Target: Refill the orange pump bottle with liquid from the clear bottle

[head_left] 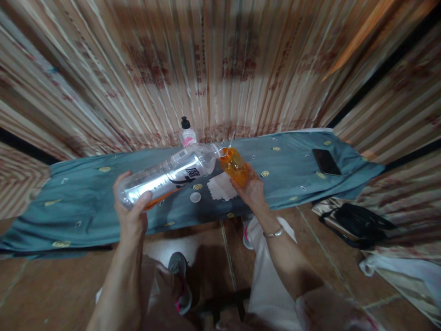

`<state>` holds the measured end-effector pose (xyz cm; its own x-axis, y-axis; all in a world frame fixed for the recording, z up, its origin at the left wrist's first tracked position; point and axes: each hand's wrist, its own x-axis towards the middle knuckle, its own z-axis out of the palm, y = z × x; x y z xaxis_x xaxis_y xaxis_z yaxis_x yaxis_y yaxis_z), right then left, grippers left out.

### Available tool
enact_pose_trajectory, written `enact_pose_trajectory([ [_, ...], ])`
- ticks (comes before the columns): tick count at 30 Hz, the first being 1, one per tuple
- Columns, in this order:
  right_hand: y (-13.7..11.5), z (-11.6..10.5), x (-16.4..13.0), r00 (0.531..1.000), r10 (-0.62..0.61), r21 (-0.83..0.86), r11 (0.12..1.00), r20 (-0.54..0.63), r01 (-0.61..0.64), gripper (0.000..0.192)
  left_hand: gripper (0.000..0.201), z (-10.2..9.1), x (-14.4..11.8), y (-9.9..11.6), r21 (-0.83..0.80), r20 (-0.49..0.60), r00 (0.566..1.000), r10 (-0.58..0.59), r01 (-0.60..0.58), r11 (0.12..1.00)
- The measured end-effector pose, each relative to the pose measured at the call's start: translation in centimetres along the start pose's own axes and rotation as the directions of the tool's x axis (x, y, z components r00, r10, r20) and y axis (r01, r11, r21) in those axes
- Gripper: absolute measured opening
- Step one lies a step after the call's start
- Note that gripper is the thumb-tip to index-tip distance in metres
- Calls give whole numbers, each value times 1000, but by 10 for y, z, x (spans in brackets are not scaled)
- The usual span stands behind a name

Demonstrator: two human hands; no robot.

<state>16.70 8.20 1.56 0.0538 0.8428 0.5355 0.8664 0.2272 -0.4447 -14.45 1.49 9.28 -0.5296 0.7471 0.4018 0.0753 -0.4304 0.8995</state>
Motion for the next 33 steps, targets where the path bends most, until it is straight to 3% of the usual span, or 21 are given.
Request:
enact_pose_trajectory([
  [33,-1,1,-1,1000,14,-8,1000,4,-14,72,73,-5,1,-3,21,31,999,27,-28,999],
])
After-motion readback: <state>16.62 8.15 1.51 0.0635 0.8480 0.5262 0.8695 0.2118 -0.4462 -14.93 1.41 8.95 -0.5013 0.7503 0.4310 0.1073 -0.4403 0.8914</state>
